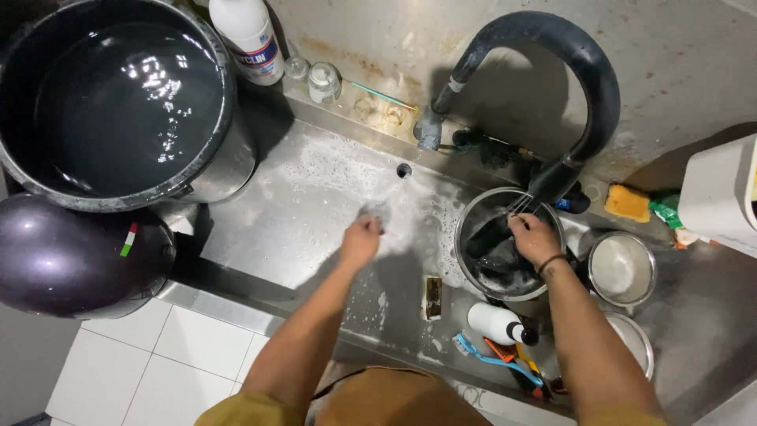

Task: Cleaning small black helmet components in a sink using a sponge, soap, and water.

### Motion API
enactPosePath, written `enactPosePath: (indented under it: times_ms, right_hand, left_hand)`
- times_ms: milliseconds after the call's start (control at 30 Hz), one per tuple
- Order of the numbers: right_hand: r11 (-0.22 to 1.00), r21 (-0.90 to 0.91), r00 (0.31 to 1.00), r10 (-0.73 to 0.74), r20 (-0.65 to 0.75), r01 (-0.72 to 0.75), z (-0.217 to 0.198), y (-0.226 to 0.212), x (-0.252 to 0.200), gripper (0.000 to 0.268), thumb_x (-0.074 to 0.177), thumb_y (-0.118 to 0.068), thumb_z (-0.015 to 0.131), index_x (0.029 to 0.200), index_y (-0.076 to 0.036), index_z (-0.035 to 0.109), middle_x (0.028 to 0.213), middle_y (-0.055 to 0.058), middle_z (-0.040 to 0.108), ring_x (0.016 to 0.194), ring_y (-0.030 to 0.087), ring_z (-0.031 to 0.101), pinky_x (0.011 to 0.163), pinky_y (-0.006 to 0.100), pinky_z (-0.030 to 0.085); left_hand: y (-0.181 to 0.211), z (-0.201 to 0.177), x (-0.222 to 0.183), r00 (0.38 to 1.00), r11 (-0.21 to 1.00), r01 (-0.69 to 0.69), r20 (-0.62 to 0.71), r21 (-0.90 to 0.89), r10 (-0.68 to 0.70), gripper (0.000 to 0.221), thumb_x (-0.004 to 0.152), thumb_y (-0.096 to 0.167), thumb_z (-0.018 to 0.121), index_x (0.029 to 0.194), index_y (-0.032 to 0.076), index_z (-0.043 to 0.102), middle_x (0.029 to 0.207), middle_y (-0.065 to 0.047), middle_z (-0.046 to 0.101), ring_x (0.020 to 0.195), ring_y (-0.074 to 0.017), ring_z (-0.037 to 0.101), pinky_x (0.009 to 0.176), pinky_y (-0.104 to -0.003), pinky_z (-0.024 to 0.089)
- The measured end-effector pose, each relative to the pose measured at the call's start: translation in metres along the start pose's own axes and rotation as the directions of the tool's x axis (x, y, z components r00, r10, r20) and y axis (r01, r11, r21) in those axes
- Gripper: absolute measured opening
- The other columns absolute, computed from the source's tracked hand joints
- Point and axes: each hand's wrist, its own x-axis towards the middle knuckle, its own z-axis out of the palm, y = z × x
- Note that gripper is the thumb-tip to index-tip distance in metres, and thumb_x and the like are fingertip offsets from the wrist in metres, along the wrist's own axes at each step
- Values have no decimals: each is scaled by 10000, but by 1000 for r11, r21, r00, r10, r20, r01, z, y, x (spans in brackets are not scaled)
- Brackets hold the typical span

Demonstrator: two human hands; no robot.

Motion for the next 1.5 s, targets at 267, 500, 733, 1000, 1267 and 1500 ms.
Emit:
enactPosePath:
  times_ms: [267,500,733,1000,1267,1500]
  right_hand:
    - [797,283,834,-442,-329,534,48,-119,-92,400,1071,-213,470,1303,83,606,1225,369,640,1235,516,563,1059,597,444]
    - [848,454,962,-230,-150,274,136,-147,-92,663,1083,-567,281,1271,-55,658,1271,244,675,1266,416,591,1121,557,412]
    - [870,469,985,-96,-141,152,202,-140,-41,519,997,-462,473,1029,-40,774,1004,166,766,1045,364,712,909,530,552]
    - [866,443,972,-198,-122,232,185,-124,-14,426,910,-386,543,960,-31,773,973,194,751,1039,372,696,901,521,542]
    - [997,-71,977,-56,-204,42,31,-10,38,510,1036,-480,419,1227,-114,719,1244,184,716,1253,402,606,1094,548,456]
    - [984,-155,993,70,-93,-84,53,13,57,564,1053,-504,356,1279,-128,711,1287,180,708,1268,396,617,1083,534,463]
  left_hand:
    - [118,19,-41,957,948,-207,252,243,144,690,1005,543,338,1385,33,606,1244,-271,695,1245,-475,617,1040,-580,486]
    - [64,17,-32,999,983,27,16,184,-31,702,981,604,397,1200,26,729,1106,-236,739,1155,-435,676,963,-556,544]
    - [12,25,-1,988,989,145,-56,-30,-147,499,928,485,506,949,79,795,963,-176,761,1084,-385,704,886,-517,569]
    - [6,33,13,996,996,-27,-82,-86,20,407,947,255,467,785,26,762,807,-198,746,883,-366,724,769,-461,585]
    - [2,-28,20,998,997,25,52,71,-29,556,1023,456,409,1208,23,704,1151,-226,723,1224,-407,623,1050,-535,480]
    - [-48,-11,34,999,986,46,21,160,-50,433,1062,332,430,1180,35,721,1055,-190,749,1121,-392,685,938,-507,536]
